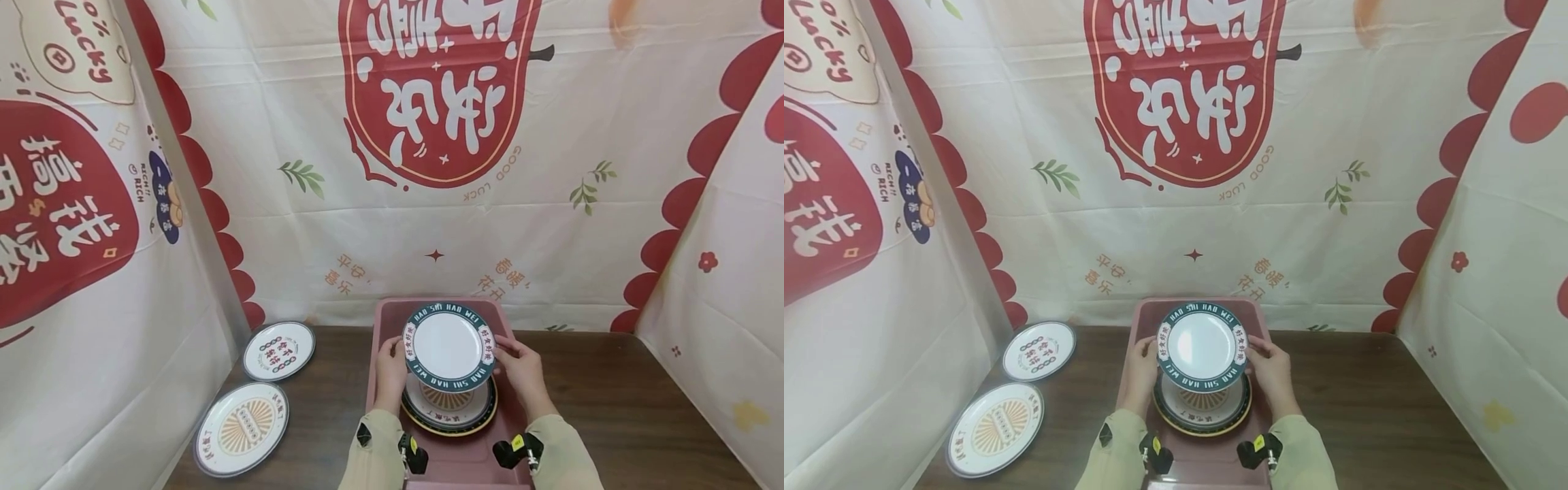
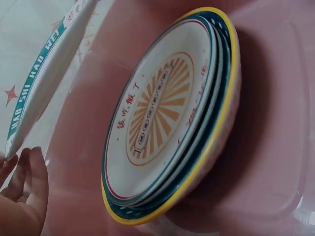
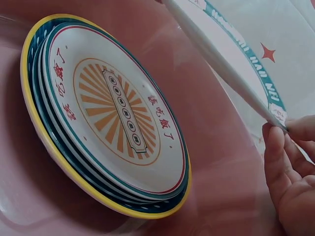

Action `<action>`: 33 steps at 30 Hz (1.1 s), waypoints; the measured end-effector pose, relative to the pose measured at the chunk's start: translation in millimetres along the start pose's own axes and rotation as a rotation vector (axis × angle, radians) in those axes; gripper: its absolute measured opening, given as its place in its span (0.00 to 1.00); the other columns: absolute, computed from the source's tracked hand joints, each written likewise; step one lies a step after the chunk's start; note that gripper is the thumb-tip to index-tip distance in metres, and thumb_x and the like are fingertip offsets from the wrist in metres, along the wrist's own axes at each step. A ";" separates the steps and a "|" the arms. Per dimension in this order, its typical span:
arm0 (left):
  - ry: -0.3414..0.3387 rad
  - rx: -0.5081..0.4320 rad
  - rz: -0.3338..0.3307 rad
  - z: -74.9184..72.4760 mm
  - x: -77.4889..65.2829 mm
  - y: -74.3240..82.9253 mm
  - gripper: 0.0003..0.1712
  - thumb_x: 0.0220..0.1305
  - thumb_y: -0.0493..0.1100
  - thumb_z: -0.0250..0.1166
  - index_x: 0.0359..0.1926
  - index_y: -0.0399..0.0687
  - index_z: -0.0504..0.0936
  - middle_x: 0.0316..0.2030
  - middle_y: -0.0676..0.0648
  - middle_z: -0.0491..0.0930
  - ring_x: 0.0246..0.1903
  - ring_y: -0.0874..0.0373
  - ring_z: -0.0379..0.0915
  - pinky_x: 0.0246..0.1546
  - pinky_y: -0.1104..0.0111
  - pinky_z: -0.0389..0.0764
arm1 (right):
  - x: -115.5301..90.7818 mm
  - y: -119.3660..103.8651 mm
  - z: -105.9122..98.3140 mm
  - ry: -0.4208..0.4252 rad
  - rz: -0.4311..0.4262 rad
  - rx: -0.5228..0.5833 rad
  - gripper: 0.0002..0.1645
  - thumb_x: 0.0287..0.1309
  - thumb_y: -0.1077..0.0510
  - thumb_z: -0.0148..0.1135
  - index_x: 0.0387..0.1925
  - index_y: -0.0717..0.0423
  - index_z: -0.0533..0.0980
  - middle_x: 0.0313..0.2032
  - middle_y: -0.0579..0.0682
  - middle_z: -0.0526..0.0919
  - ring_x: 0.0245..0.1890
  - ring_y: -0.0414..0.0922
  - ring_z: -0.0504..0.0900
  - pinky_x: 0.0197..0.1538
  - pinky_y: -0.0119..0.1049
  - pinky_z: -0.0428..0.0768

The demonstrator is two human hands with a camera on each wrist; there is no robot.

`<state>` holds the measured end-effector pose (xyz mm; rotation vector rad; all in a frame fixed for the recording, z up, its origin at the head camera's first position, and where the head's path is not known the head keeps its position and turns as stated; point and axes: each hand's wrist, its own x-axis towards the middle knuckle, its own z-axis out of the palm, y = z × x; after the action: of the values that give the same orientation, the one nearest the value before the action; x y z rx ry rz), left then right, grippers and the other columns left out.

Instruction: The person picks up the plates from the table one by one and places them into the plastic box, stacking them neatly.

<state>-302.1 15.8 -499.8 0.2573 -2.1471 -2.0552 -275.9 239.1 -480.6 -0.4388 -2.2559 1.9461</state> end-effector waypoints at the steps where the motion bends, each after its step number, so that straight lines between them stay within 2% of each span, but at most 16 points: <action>1: 0.006 0.042 0.015 -0.3 -0.1 0.2 0.16 0.70 0.45 0.51 0.52 0.44 0.77 0.40 0.46 0.77 0.34 0.58 0.73 0.37 0.65 0.78 | 0.4 0.3 0.3 0.007 0.003 0.000 0.23 0.64 0.59 0.54 0.60 0.60 0.69 0.52 0.61 0.72 0.29 0.39 0.76 0.34 0.31 0.80; 3: 0.023 0.105 0.055 -0.5 -0.3 0.5 0.16 0.69 0.44 0.53 0.52 0.43 0.78 0.41 0.45 0.76 0.37 0.57 0.74 0.40 0.63 0.78 | 0.3 0.1 0.6 0.012 0.002 -0.007 0.23 0.64 0.59 0.54 0.59 0.60 0.69 0.53 0.61 0.71 0.29 0.39 0.76 0.33 0.30 0.80; 6: 0.054 0.134 0.085 -0.8 -0.5 0.6 0.15 0.67 0.41 0.55 0.51 0.41 0.79 0.43 0.43 0.76 0.41 0.54 0.74 0.43 0.62 0.78 | -0.1 0.4 0.9 0.006 0.002 -0.026 0.23 0.64 0.59 0.54 0.60 0.60 0.69 0.54 0.62 0.70 0.32 0.40 0.76 0.35 0.31 0.80; 11: 0.100 0.092 0.090 -2.0 -0.5 -0.8 0.13 0.64 0.38 0.58 0.49 0.40 0.80 0.44 0.42 0.79 0.41 0.53 0.76 0.43 0.62 0.78 | -2.1 1.2 0.5 -0.009 -0.002 -0.078 0.23 0.64 0.58 0.54 0.59 0.61 0.69 0.54 0.63 0.70 0.36 0.43 0.75 0.41 0.37 0.80; 13: 0.109 0.087 0.094 -2.5 -0.7 -1.5 0.13 0.64 0.37 0.58 0.48 0.40 0.81 0.44 0.42 0.79 0.42 0.53 0.76 0.43 0.62 0.78 | -2.8 0.8 0.2 -0.010 -0.002 -0.091 0.23 0.64 0.57 0.54 0.59 0.61 0.69 0.54 0.63 0.70 0.35 0.43 0.76 0.41 0.35 0.80; 18: 0.102 0.131 0.107 -2.3 -1.0 -3.3 0.13 0.64 0.36 0.58 0.47 0.40 0.81 0.44 0.42 0.80 0.43 0.52 0.76 0.43 0.62 0.78 | -2.9 0.8 1.3 -0.002 -0.006 -0.121 0.22 0.64 0.58 0.54 0.57 0.63 0.70 0.51 0.63 0.71 0.30 0.41 0.76 0.34 0.30 0.79; 25: 0.065 0.244 0.096 -2.7 -3.7 -0.1 0.15 0.65 0.35 0.56 0.51 0.39 0.79 0.49 0.42 0.77 0.49 0.51 0.73 0.48 0.59 0.76 | -4.1 2.0 4.5 0.002 -0.030 -0.220 0.20 0.64 0.59 0.53 0.55 0.65 0.71 0.45 0.63 0.74 0.32 0.46 0.76 0.40 0.41 0.80; 33: 0.050 0.377 0.118 -3.6 -4.8 -0.6 0.15 0.65 0.36 0.56 0.51 0.36 0.78 0.41 0.43 0.76 0.40 0.54 0.73 0.42 0.62 0.79 | -5.8 1.1 5.0 -0.011 -0.045 -0.270 0.20 0.64 0.60 0.53 0.54 0.66 0.71 0.45 0.64 0.74 0.36 0.51 0.77 0.41 0.43 0.80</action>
<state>-296.5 13.4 -500.2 0.2163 -2.4409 -1.5552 -271.7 232.8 -481.9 -0.4021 -2.5221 1.6325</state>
